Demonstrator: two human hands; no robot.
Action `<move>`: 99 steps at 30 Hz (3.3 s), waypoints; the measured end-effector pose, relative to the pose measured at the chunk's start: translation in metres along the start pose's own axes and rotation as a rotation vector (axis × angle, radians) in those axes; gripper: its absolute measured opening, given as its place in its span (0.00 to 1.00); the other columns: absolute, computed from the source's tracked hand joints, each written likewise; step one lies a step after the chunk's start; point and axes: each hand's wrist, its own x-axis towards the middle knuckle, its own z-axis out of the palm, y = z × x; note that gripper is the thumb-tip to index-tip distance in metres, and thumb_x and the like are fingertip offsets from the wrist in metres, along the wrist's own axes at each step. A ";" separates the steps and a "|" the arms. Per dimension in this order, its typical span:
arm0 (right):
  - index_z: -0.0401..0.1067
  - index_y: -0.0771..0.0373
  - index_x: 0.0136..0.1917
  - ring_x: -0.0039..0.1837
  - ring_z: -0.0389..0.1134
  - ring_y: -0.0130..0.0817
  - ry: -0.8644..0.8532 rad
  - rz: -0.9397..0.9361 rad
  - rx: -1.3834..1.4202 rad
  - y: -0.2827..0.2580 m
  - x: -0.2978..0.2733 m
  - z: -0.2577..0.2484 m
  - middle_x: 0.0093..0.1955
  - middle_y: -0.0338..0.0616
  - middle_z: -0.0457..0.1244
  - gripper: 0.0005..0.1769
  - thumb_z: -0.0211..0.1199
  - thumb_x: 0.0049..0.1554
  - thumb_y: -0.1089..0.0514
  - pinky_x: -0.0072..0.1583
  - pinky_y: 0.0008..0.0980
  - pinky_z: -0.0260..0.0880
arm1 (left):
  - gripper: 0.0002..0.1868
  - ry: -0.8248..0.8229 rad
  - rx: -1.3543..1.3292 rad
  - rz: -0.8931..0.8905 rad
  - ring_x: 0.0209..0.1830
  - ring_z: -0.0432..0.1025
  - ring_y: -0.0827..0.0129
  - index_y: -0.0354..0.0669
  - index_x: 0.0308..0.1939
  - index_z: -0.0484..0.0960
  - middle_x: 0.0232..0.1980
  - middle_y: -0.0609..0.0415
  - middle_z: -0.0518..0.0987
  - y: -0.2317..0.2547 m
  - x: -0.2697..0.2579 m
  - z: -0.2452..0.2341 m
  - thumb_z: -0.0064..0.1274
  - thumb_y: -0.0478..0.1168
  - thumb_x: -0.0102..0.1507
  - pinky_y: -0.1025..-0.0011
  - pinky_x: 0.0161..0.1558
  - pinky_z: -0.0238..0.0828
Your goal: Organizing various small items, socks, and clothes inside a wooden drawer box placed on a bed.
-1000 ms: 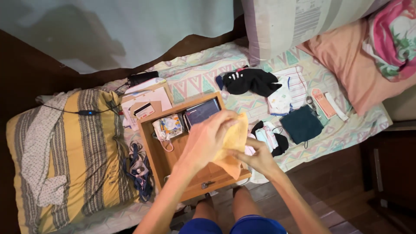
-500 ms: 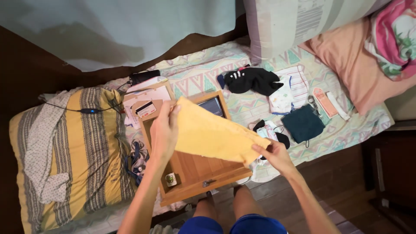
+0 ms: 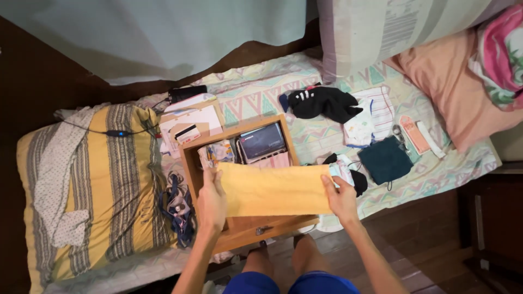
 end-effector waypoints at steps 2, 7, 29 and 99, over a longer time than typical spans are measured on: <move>0.76 0.65 0.44 0.32 0.60 0.25 0.008 0.047 0.135 0.006 0.001 0.005 0.28 0.40 0.63 0.18 0.64 0.61 0.47 0.36 0.30 0.59 | 0.14 0.066 -0.086 0.082 0.42 0.76 0.35 0.44 0.56 0.71 0.43 0.33 0.82 -0.016 0.000 0.017 0.38 0.46 0.73 0.47 0.39 0.71; 0.77 0.67 0.39 0.36 0.60 0.16 0.058 0.201 0.536 0.040 0.006 0.019 0.34 0.28 0.66 0.21 0.71 0.57 0.46 0.39 0.22 0.60 | 0.16 -0.021 -0.080 -0.129 0.39 0.77 0.37 0.42 0.52 0.72 0.38 0.34 0.82 0.004 -0.012 0.023 0.38 0.49 0.74 0.47 0.42 0.71; 0.73 0.66 0.66 0.49 0.67 0.25 -0.283 -0.281 0.394 -0.049 -0.077 0.078 0.55 0.39 0.65 0.26 0.66 0.53 0.69 0.45 0.22 0.68 | 0.22 -0.368 -0.370 -0.077 0.26 0.80 0.54 0.42 0.60 0.69 0.29 0.40 0.84 0.050 -0.053 0.056 0.48 0.51 0.69 0.59 0.30 0.73; 0.61 0.71 0.71 0.66 0.63 0.61 0.004 -0.738 -0.845 0.065 0.084 0.221 0.70 0.67 0.57 0.24 0.54 0.61 0.66 0.64 0.47 0.67 | 0.40 -0.053 -0.287 -0.122 0.68 0.63 0.56 0.44 0.70 0.64 0.66 0.44 0.67 -0.088 0.087 0.257 0.52 0.20 0.54 0.65 0.67 0.65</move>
